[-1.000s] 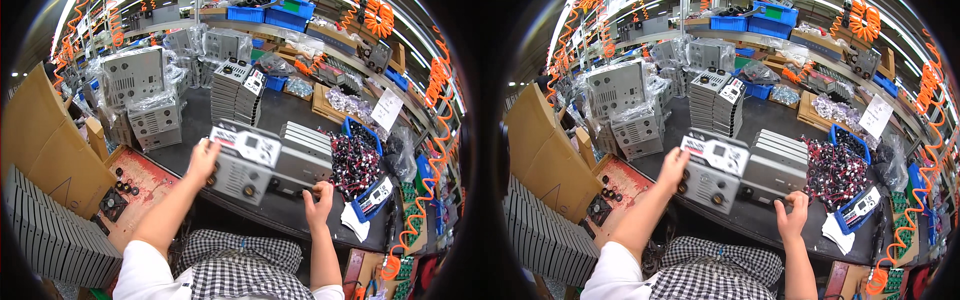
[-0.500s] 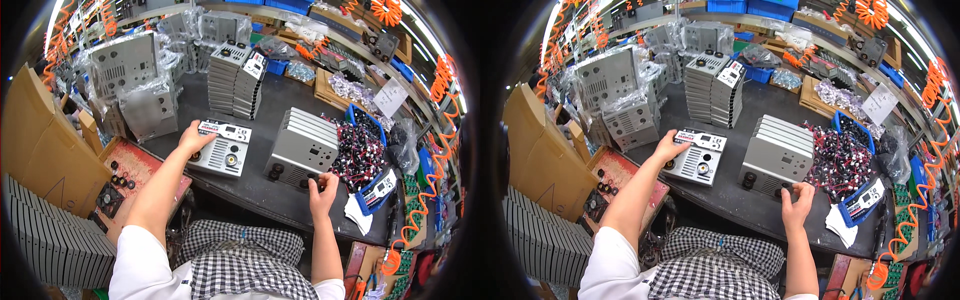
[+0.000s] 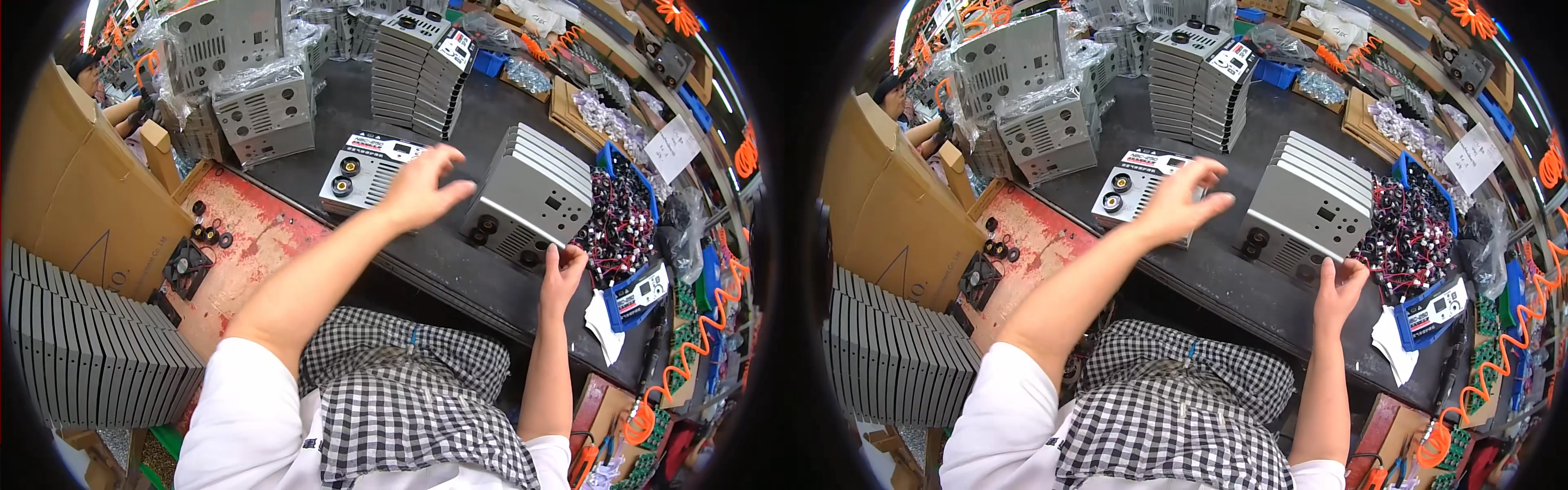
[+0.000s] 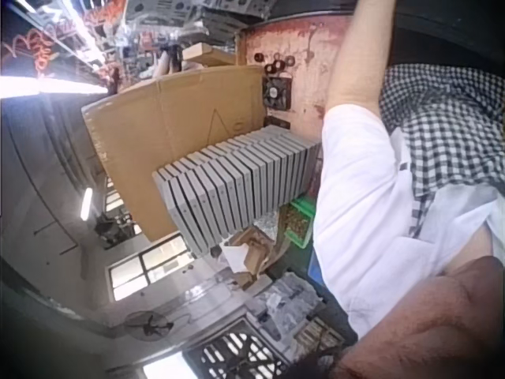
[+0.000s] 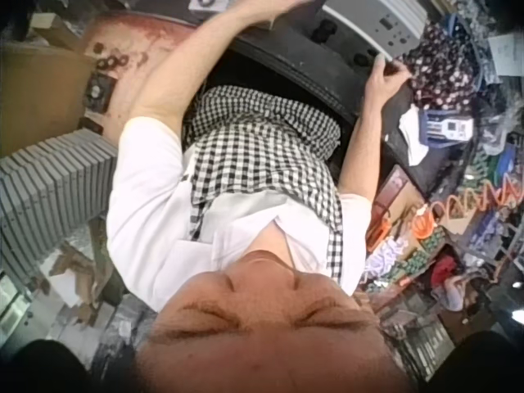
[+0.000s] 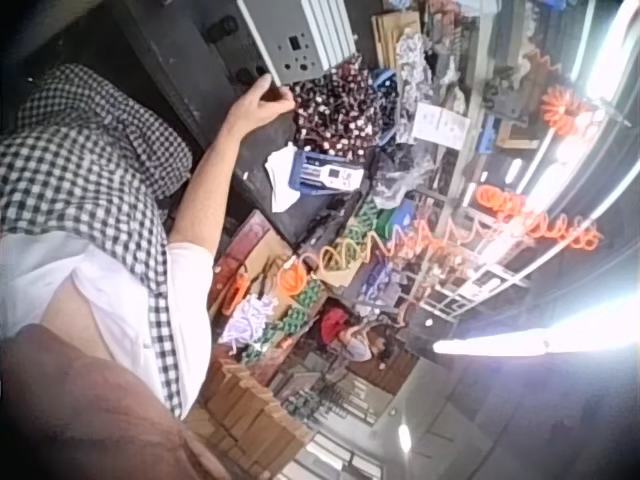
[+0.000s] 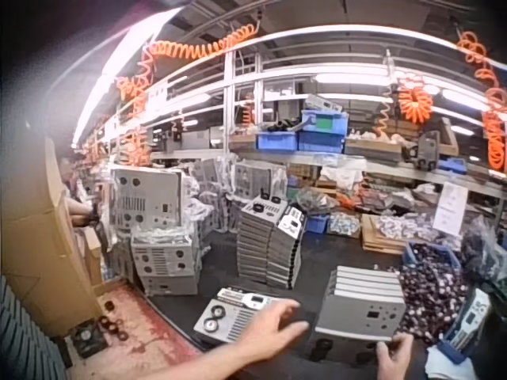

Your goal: Applying labels to the front panels of metal electronic enclosures.

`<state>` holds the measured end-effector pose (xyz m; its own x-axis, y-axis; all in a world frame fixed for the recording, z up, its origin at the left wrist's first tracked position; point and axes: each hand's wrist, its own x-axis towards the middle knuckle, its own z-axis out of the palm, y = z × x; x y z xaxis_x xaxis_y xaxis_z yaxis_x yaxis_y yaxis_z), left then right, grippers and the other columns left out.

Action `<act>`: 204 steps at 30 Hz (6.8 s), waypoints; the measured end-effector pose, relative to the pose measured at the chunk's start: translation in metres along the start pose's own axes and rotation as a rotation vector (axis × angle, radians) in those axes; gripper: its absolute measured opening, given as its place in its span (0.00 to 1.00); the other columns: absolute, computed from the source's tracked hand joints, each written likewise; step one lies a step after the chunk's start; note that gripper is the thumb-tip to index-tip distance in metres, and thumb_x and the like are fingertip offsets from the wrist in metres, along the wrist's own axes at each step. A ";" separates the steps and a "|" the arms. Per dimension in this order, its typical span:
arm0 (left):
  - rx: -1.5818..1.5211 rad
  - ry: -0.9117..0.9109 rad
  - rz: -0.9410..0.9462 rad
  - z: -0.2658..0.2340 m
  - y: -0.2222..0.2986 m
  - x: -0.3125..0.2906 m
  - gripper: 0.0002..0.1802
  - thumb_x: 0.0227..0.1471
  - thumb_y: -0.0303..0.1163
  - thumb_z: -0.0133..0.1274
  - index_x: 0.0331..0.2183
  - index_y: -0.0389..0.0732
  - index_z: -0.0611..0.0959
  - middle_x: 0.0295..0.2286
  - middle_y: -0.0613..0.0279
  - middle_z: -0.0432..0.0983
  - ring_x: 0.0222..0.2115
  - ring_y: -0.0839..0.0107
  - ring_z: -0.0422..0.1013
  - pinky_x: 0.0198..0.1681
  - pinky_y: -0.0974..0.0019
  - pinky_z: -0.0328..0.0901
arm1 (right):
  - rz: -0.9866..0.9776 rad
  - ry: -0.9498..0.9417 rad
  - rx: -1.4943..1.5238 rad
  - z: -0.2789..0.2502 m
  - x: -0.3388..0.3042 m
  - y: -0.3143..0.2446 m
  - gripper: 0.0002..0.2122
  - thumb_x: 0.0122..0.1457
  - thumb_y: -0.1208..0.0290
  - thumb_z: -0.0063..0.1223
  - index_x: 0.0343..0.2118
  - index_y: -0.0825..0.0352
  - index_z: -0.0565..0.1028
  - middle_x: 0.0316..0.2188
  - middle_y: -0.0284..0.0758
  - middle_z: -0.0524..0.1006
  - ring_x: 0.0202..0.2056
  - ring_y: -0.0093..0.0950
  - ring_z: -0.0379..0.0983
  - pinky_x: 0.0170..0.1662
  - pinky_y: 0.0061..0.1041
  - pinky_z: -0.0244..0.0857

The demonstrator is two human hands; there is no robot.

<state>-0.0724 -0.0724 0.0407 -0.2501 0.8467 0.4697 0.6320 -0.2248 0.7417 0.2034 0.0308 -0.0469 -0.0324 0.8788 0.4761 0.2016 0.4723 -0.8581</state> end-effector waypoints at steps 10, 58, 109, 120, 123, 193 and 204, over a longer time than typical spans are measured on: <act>-0.184 -0.103 -0.238 0.074 -0.017 -0.010 0.16 0.54 0.38 0.52 0.23 0.37 0.69 0.20 0.68 0.62 0.22 0.80 0.56 0.25 0.71 0.57 | 0.091 -0.144 -0.024 -0.012 -0.019 -0.006 0.12 0.58 0.66 0.51 0.37 0.69 0.64 0.31 0.32 0.68 0.34 0.21 0.63 0.40 0.22 0.60; -0.433 -0.302 0.471 0.095 0.141 -0.077 0.34 0.40 0.35 0.58 0.50 0.30 0.70 0.51 0.40 0.63 0.53 0.49 0.61 0.55 0.55 0.56 | -0.408 -0.081 0.039 -0.070 -0.063 -0.135 0.05 0.55 0.73 0.51 0.33 0.68 0.72 0.26 0.38 0.68 0.28 0.35 0.67 0.29 0.30 0.63; -0.733 -0.063 0.057 0.088 0.107 -0.084 0.10 0.54 0.27 0.50 0.23 0.31 0.75 0.26 0.58 0.73 0.22 0.77 0.67 0.25 0.74 0.62 | -0.157 -0.252 0.439 -0.052 -0.078 -0.118 0.07 0.54 0.76 0.52 0.29 0.69 0.64 0.23 0.32 0.70 0.20 0.19 0.67 0.23 0.17 0.62; -0.995 -0.135 -0.118 0.094 0.106 -0.081 0.10 0.59 0.29 0.42 0.27 0.35 0.71 0.33 0.58 0.70 0.27 0.75 0.71 0.23 0.74 0.72 | -0.074 -0.258 0.211 -0.055 -0.064 -0.115 0.10 0.54 0.74 0.56 0.24 0.67 0.65 0.20 0.29 0.69 0.17 0.14 0.65 0.20 0.14 0.59; -1.222 -0.063 -0.283 0.090 0.100 -0.075 0.08 0.60 0.32 0.39 0.31 0.38 0.68 0.33 0.58 0.72 0.30 0.71 0.73 0.26 0.69 0.74 | -0.175 -0.085 0.022 -0.073 -0.055 -0.100 0.09 0.54 0.75 0.55 0.24 0.67 0.65 0.20 0.30 0.71 0.17 0.14 0.65 0.18 0.14 0.57; -0.660 0.243 -0.330 0.076 0.001 0.002 0.07 0.45 0.26 0.60 0.23 0.34 0.79 0.22 0.64 0.76 0.22 0.82 0.67 0.26 0.76 0.62 | 0.096 -0.028 0.173 -0.019 0.024 -0.028 0.07 0.49 0.75 0.60 0.22 0.73 0.75 0.33 0.39 0.76 0.32 0.22 0.71 0.36 0.20 0.63; -0.680 0.276 -0.310 0.082 -0.004 0.003 0.07 0.44 0.24 0.60 0.21 0.34 0.78 0.24 0.64 0.76 0.22 0.82 0.67 0.27 0.75 0.63 | 0.080 -0.009 0.094 -0.019 0.027 -0.034 0.08 0.48 0.75 0.61 0.20 0.73 0.75 0.28 0.39 0.77 0.33 0.23 0.71 0.37 0.21 0.63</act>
<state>-0.0151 -0.0293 0.0001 -0.5698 0.7890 0.2299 -0.0597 -0.3187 0.9460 0.2144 0.0377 -0.0012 -0.0288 0.9144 0.4038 0.1109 0.4044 -0.9078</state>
